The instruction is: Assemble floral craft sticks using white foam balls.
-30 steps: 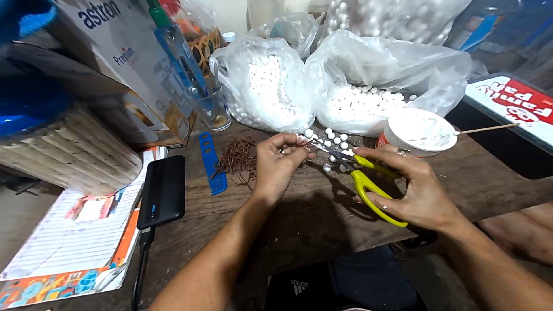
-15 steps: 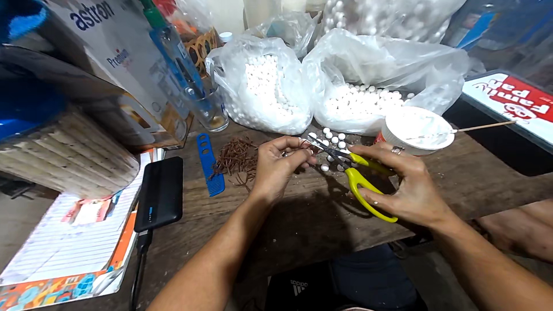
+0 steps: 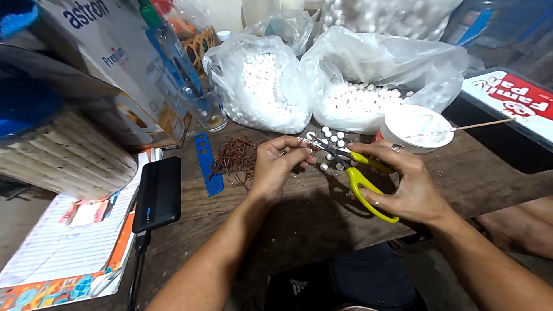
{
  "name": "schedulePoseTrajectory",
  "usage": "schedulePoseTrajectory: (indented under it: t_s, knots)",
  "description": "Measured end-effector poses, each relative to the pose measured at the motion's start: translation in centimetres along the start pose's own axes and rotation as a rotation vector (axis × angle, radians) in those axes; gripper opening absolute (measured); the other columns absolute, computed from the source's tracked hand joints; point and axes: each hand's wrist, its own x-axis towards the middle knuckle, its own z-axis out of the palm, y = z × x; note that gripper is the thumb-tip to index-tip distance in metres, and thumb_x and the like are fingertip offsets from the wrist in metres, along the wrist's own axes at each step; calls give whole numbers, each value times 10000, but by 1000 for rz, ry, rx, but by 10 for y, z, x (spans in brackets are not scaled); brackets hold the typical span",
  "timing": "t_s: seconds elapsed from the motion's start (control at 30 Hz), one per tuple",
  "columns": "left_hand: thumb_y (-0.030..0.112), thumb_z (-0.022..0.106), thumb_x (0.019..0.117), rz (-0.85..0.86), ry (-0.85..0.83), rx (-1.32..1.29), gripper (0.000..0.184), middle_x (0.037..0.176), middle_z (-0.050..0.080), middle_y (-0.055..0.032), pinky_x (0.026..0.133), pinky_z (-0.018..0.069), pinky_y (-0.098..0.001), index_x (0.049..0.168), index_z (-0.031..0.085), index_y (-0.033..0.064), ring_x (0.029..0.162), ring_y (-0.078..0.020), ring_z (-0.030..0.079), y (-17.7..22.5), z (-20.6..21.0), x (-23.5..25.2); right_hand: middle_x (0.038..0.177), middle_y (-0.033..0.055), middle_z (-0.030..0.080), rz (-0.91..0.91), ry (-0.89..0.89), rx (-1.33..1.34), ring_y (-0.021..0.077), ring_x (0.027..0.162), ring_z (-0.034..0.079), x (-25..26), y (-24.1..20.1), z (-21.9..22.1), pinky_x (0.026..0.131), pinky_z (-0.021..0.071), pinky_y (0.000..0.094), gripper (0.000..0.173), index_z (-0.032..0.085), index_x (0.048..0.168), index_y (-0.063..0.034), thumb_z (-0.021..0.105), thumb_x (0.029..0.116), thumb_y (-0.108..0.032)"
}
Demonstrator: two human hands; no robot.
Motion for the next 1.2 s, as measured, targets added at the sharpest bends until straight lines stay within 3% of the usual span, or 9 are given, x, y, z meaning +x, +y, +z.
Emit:
schedulePoseTrajectory:
  t_s: [0.8, 1.0, 1.2]
  knots:
    - [-155, 590, 901, -18, -14, 13, 211, 754, 710, -55, 608, 580, -208, 839, 680, 25, 617, -84, 662, 0, 2, -1, 1033, 37, 667, -3, 15, 22, -18, 852, 578, 2, -1, 2, 702, 481, 140, 544, 706, 1245, -34, 756, 818, -367]
    - [-139, 591, 928, -30, -32, 12, 197, 760, 727, -60, 631, 591, -216, 869, 685, 24, 640, -91, 686, 0, 1, -1, 966, 2, 708, 11, 30, 129, -48, 835, 627, -1, -2, 7, 738, 543, 135, 460, 713, 1166, -7, 753, 832, -320]
    - [-121, 614, 940, -54, -25, 19, 170, 822, 742, -69, 649, 605, -227, 893, 701, 18, 670, -103, 704, 1, 2, -1, 931, -2, 732, 10, 73, 254, -43, 787, 664, -4, 1, 13, 716, 577, 140, 405, 685, 1171, 51, 745, 854, -194]
